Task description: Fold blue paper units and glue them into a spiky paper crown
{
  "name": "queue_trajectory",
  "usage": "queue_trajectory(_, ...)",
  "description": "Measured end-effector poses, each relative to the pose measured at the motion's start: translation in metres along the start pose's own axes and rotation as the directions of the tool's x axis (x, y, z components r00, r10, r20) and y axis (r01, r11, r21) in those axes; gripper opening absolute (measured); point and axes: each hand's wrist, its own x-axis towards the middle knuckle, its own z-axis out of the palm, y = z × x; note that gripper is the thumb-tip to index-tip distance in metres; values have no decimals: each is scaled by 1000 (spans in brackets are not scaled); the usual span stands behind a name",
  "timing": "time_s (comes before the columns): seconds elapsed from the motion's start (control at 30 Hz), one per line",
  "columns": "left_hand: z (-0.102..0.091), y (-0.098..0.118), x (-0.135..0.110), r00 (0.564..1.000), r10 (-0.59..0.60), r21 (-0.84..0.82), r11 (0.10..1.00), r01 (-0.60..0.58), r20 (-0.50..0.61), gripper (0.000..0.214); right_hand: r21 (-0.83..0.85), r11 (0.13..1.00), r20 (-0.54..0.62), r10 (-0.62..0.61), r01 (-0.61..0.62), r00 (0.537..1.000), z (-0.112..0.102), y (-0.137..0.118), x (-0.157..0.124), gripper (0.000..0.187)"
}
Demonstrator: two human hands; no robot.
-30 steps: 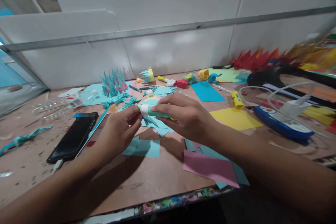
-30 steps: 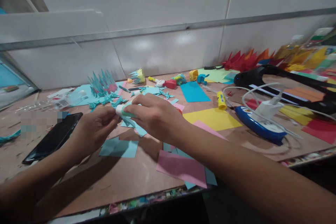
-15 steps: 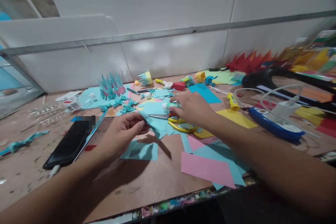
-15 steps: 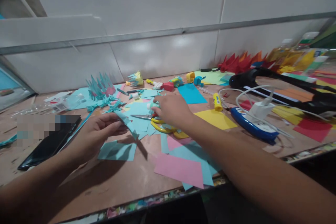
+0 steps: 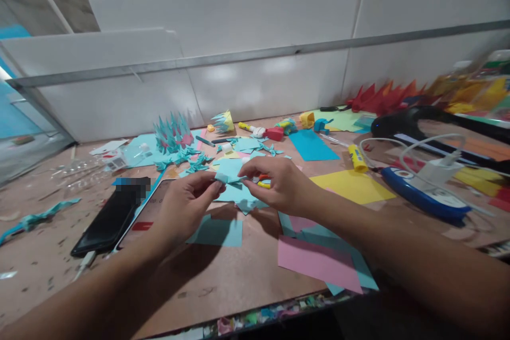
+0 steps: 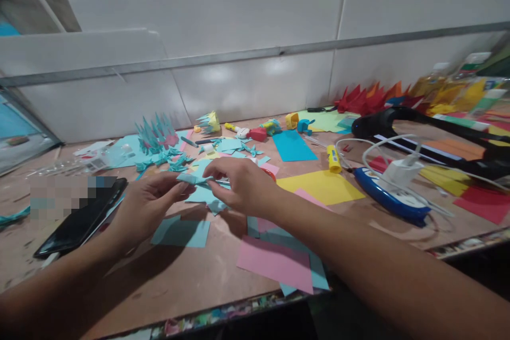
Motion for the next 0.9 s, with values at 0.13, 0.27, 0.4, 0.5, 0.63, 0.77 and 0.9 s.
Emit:
queue_trajectory(0.13, -1, -1, -4, 999, 42, 166, 985, -44, 11, 21, 54, 998, -71, -28, 32, 997, 4, 3, 0, 23)
queue_trajectory(0.27, -3, -11, -4, 990, 137, 283, 950, -135, 12, 23, 123, 989, -56, -79, 86, 995, 8, 3, -2, 32)
queue_trajectory(0.4, 0, -16, -4, 980, 199, 235, 952, -195, 6, 22, 241, 969, -65, -38, 52, 997, 12, 4, -3, 36)
queue_trajectory(0.5, 3, -13, -5, 978, 208, 65, 977, -205, -29, 23, 346, 938, -57, 29, -7, 998, 16, 3, -4, 40)
queue_trajectory(0.63, 6, -5, -3, 995, 71, -278, 956, -90, -77, 56, 355, 935, -84, 30, 2, 996, 18, 0, -4, 45)
queue_trajectory(0.77, 4, -5, 1, 997, -34, -453, 892, 0, -68, 74, 113, 989, -105, -83, 95, 991, 10, -5, -2, 39)
queue_trajectory(0.9, 3, -10, 2, 997, -57, -446, 895, 29, -51, 71, -259, 935, -67, -267, 242, 961, 2, -7, 0, 20)
